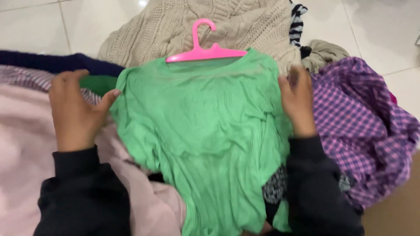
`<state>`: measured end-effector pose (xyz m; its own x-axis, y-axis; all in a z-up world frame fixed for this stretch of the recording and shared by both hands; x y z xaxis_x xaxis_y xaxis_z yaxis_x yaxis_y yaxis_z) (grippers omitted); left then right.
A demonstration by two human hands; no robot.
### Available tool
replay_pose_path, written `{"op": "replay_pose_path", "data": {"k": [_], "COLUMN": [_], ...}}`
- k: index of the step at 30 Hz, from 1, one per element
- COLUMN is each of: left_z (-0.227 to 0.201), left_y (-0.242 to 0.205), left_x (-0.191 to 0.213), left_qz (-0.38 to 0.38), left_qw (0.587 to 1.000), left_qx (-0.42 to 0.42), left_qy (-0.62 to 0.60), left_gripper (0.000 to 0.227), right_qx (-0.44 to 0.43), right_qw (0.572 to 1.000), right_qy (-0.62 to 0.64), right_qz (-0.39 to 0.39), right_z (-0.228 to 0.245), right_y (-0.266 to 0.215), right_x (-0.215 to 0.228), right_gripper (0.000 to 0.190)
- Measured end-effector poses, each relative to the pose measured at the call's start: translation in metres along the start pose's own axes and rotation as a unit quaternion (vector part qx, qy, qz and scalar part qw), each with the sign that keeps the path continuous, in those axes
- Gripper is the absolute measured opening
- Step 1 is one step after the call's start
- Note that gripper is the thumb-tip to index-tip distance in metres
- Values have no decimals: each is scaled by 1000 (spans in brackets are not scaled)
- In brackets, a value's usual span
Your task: The person is sitting on the floor, picking up various items of clothing from a pile, and putting them onto plastic hangers.
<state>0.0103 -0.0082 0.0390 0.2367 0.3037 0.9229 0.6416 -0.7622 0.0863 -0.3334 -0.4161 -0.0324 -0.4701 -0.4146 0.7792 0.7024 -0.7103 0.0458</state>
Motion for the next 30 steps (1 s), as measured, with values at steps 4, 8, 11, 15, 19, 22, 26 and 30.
{"op": "replay_pose_path", "data": {"k": [4,8,11,15,19,22,26,30], "left_z": [-28,-60,-56,-29,24,22,83,44], "left_y": [-79,-124,-130,-114,-94,-125,-137,-140], "left_x": [-21,-23,-32,-79,-117,-55,-52,-18], "left_qz": [124,248,339,323,214,53,-113,146], "left_qw": [988,958,923,936,964,971,901,920], "left_qx": [92,119,157,134,156,217,204,200], "left_qy": [6,79,93,33,2,-84,-367,-305], "left_gripper": [41,46,63,50,34,36,31,44], "right_qx": [-75,-138,-18,44,40,0,-32,-32], "right_qw": [993,980,970,959,960,961,956,958], "right_qy": [95,133,184,152,131,157,179,141], "right_qz": [1,48,157,234,244,229,230,246], "right_z": [34,47,80,114,104,102,93,93], "right_y": [-150,-261,-302,-312,-310,-319,-315,-309], "right_x": [17,-47,-94,-112,-122,-108,-106,-111], "right_gripper": [38,22,19,22,23,23,26,28]}}
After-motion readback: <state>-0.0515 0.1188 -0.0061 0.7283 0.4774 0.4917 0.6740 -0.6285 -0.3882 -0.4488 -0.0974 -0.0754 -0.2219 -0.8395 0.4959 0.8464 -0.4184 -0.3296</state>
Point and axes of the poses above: each hand's wrist, its own y-axis towards the middle knuckle, its own x-axis out of the back of the hand, z = x × y, the point moved 6 cm from there along y, towards the middle knuckle, and after that the axes turned 14 degrees about z, right-handed, at the moved point
